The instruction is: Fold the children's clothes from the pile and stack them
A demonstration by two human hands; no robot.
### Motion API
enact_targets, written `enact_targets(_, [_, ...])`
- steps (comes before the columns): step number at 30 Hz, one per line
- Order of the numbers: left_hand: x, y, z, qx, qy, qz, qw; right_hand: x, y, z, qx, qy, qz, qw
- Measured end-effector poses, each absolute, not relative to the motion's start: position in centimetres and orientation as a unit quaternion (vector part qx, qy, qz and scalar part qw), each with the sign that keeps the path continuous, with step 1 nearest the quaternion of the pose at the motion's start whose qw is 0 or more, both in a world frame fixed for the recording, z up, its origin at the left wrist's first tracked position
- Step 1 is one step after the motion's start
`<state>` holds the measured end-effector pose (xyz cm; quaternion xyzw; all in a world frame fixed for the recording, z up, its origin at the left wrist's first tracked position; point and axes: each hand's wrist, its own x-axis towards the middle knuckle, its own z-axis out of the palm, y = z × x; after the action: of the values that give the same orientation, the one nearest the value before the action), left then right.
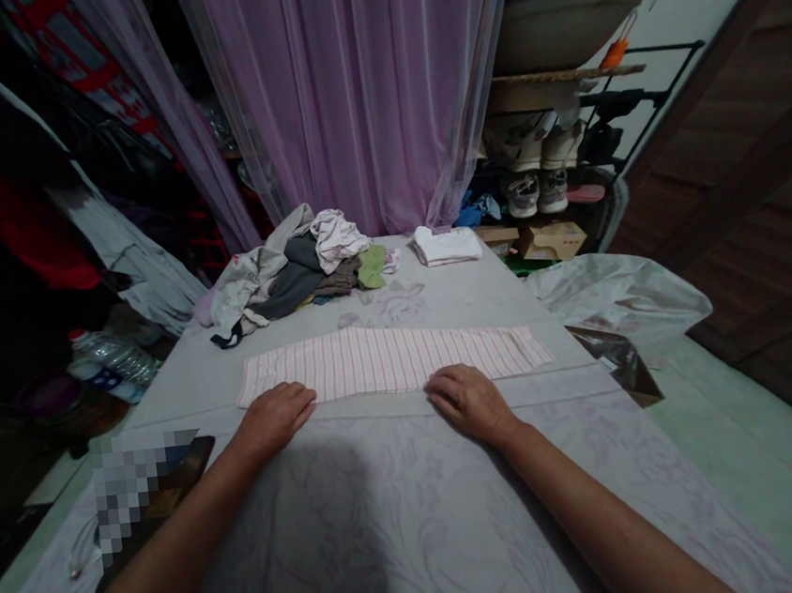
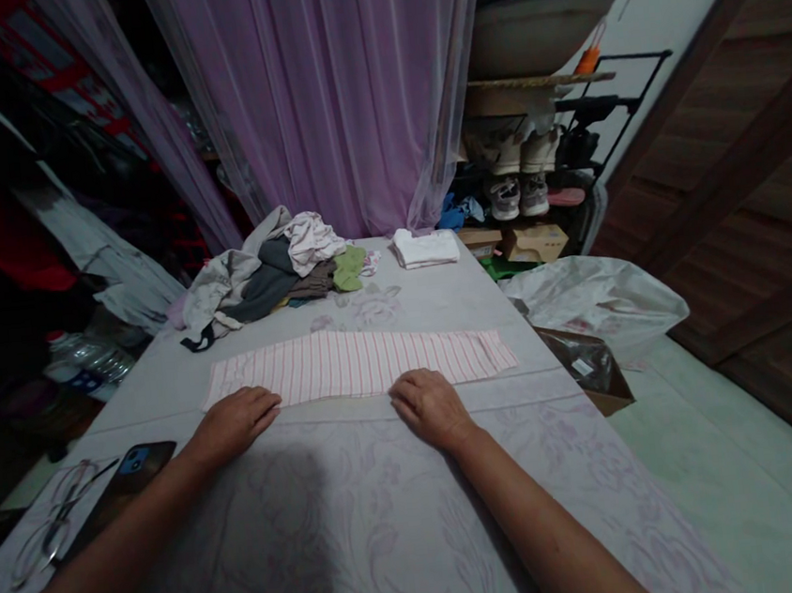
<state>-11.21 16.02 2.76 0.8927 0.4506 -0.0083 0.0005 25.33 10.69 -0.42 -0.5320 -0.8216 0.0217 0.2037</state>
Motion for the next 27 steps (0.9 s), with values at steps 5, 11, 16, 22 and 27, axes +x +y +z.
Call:
enact_targets(5, [-9.7, 16.7, 3.9, 0.88, 0.465, -0.09, -0.028, 22.2, 11.8, 0.5, -0.548, -0.827, 0.012, 0.126])
enact_targets(11, [-10.1, 16.3, 3.9, 0.882, 0.457, -0.106, -0.041, 22.1, 12.1, 1.5, -0.566, -0.822, 0.012, 0.06])
enact_targets(16, [-9.7, 15.7, 4.3, 0.877, 0.476, -0.066, -0.01, 22.5, 12.5, 3.0, -0.551, -0.829, 0.086, 0.047])
enact_targets(22, [-8.4, 17.1, 2.9, 0.876, 0.479, 0.043, 0.041, 19.7, 17.8, 4.3, -0.577, -0.809, 0.093, 0.062])
enact_targets(27, [-9.2, 18.1, -0.7, 0.852, 0.517, 0.077, -0.009, 14.0, 23.9, 4.1, -0.554, -0.821, 0.088, 0.108])
